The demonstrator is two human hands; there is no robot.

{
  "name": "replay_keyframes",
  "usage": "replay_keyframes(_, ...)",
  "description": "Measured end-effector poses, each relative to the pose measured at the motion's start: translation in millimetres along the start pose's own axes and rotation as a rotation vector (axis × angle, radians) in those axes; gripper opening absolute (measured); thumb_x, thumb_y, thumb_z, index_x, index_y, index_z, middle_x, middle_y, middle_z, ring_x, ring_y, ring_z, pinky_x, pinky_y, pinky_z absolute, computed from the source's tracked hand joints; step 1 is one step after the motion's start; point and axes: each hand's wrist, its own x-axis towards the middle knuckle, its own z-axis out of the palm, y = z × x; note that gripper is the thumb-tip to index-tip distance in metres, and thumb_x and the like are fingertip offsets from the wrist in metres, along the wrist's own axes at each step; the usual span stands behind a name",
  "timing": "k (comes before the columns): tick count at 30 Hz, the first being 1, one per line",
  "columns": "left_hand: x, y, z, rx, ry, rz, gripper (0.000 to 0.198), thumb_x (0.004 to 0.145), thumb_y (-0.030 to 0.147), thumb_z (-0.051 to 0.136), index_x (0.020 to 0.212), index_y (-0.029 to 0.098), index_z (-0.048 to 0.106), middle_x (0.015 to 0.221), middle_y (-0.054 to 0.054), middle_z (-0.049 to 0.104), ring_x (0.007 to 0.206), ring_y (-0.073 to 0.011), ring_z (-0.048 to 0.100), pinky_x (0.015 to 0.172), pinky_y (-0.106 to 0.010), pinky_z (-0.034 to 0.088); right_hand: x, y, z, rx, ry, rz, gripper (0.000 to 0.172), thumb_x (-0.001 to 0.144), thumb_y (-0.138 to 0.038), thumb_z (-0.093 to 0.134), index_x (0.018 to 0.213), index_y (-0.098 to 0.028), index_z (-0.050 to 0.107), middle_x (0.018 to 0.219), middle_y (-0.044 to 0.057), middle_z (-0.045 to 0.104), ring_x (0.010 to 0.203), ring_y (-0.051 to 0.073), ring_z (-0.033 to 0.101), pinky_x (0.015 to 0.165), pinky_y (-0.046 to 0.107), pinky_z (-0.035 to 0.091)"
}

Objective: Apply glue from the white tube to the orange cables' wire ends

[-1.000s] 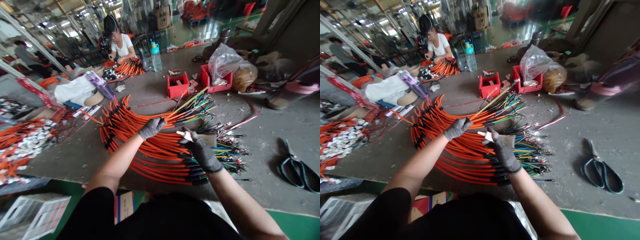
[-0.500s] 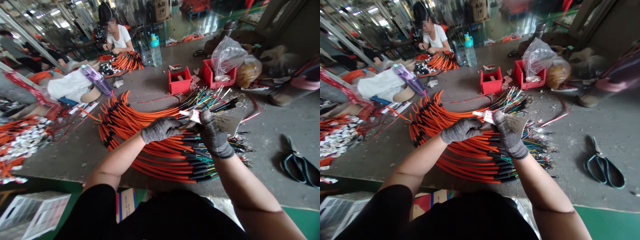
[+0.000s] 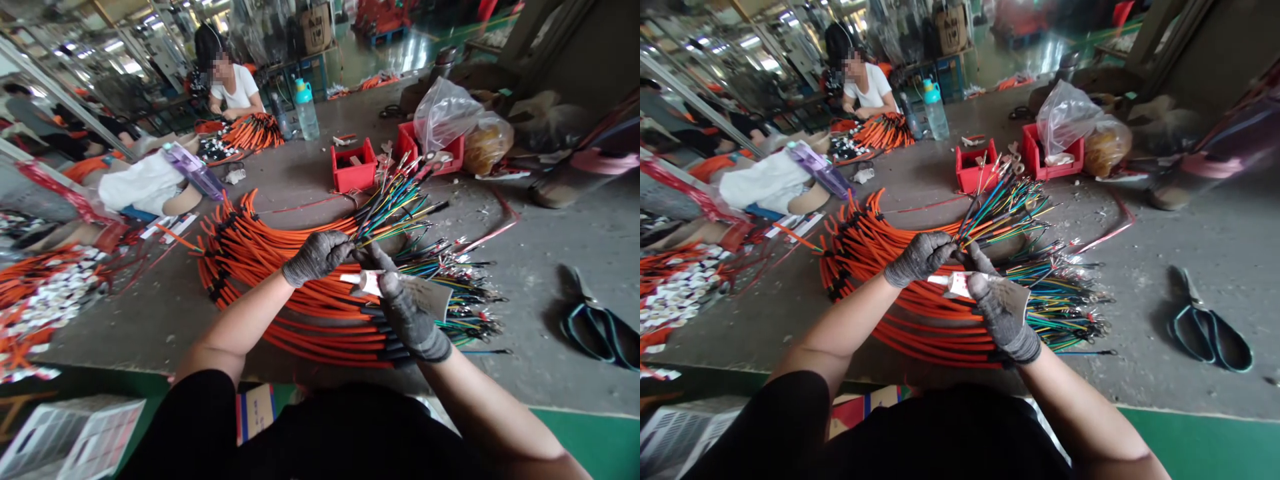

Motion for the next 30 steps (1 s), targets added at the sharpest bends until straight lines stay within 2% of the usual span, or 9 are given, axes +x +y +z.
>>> replay_keyframes(3,-8.4,6.5,7.3,0.093,0.117,-0.034,0.041,0.101,0.045,0.046,0.075,0.018,0.064,0.075,-0.006,0.066,0.072,-0.0186,0.061,0.070,-0.031,0.046,-2.0,-13.6,9.7,0.042,-0.031,-0.039,0.048,0.102,-0.053,0.059,0.143,-0.026,0.060,0.136,0.009,0.070,0.129,0.026,0.065,0.118,0.045,0.049)
replay_keyframes(5,-13.7,9.6,12.0,0.071,0.162,-0.081,0.041,0.099,0.047,0.051,0.071,0.019,0.062,0.073,-0.005,0.065,0.070,-0.0181,0.060,0.070,-0.031,0.045,5.3,-18.1,11.6,0.000,-0.067,-0.131,0.034,0.103,-0.048,0.059,0.126,-0.024,0.064,0.121,0.009,0.071,0.114,0.025,0.068,0.105,0.042,0.054)
replay_keyframes(8,-18.6,14.7,10.9,-0.151,0.253,-0.212,0.043,0.098,0.052,0.055,0.072,0.019,0.062,0.073,-0.003,0.064,0.070,-0.0164,0.059,0.071,-0.030,0.048,19.2,-20.5,12.9,-0.111,-0.144,-0.221,0.020,0.103,-0.042,0.058,0.099,-0.023,0.060,0.094,0.004,0.063,0.087,0.021,0.063,0.084,0.039,0.055)
replay_keyframes(11,-20.8,23.4,-7.2,-0.503,0.356,-0.313,0.049,0.099,0.063,0.053,0.079,0.018,0.063,0.073,0.000,0.061,0.061,-0.0115,0.051,0.064,-0.026,0.047,23.8,-22.9,16.0,-0.204,-0.210,-0.314,0.015,0.102,-0.036,0.059,0.095,-0.023,0.056,0.088,0.003,0.060,0.080,0.019,0.060,0.078,0.037,0.054)
replay_keyframes(14,-24.0,37.9,-35.7,-0.656,0.114,-0.278,0.056,0.092,0.072,0.060,0.079,0.018,0.063,0.067,0.002,0.055,0.052,-0.0080,0.043,0.054,-0.023,0.042,15.5,-22.1,18.5,-0.221,-0.232,-0.400,0.011,0.102,-0.033,0.059,0.106,-0.022,0.060,0.100,0.006,0.065,0.089,0.021,0.065,0.082,0.037,0.056)
replay_keyframes(16,-28.0,49.7,-51.2,-0.577,-0.062,-0.211,0.054,0.086,0.070,0.071,0.079,0.016,0.067,0.070,0.000,0.061,0.060,-0.0105,0.054,0.061,-0.024,0.047,7.2,-16.1,17.7,-0.246,-0.178,-0.425,0.020,0.102,-0.040,0.060,0.112,-0.023,0.063,0.116,0.010,0.067,0.101,0.023,0.068,0.087,0.038,0.057)
replay_keyframes(20,-41.5,70.6,-60.4,-0.294,0.071,-0.201,0.038,0.094,0.054,0.070,0.090,0.016,0.077,0.082,-0.005,0.073,0.079,-0.0156,0.067,0.077,-0.028,0.054,0.7,6.2,12.4,-0.414,-0.038,-0.440,0.026,0.103,-0.045,0.057,0.095,-0.025,0.072,0.097,0.007,0.070,0.086,0.024,0.067,0.076,0.039,0.055)
replay_keyframes(24,-58.5,83.2,-57.8,-0.213,0.093,-0.252,0.049,0.079,0.045,0.089,0.120,0.020,0.076,0.063,0.008,0.051,0.057,-0.0073,0.042,0.057,-0.022,0.041,10.2,16.9,15.5,-0.365,-0.002,-0.319,0.042,0.107,-0.043,0.049,0.073,-0.025,0.066,0.069,0.004,0.065,0.063,0.020,0.062,0.059,0.035,0.052)
replay_keyframes(30,-72.1,88.9,-59.5,-0.283,0.082,-0.279,0.065,0.077,0.034,0.092,0.136,0.021,0.068,0.071,0.009,0.041,0.061,-0.0061,0.035,0.056,-0.020,0.038,27.7,1.6,30.9,-0.209,-0.200,-0.273,0.034,0.105,-0.048,0.054,0.096,-0.026,0.078,0.089,0.007,0.082,0.082,0.025,0.078,0.078,0.039,0.064)
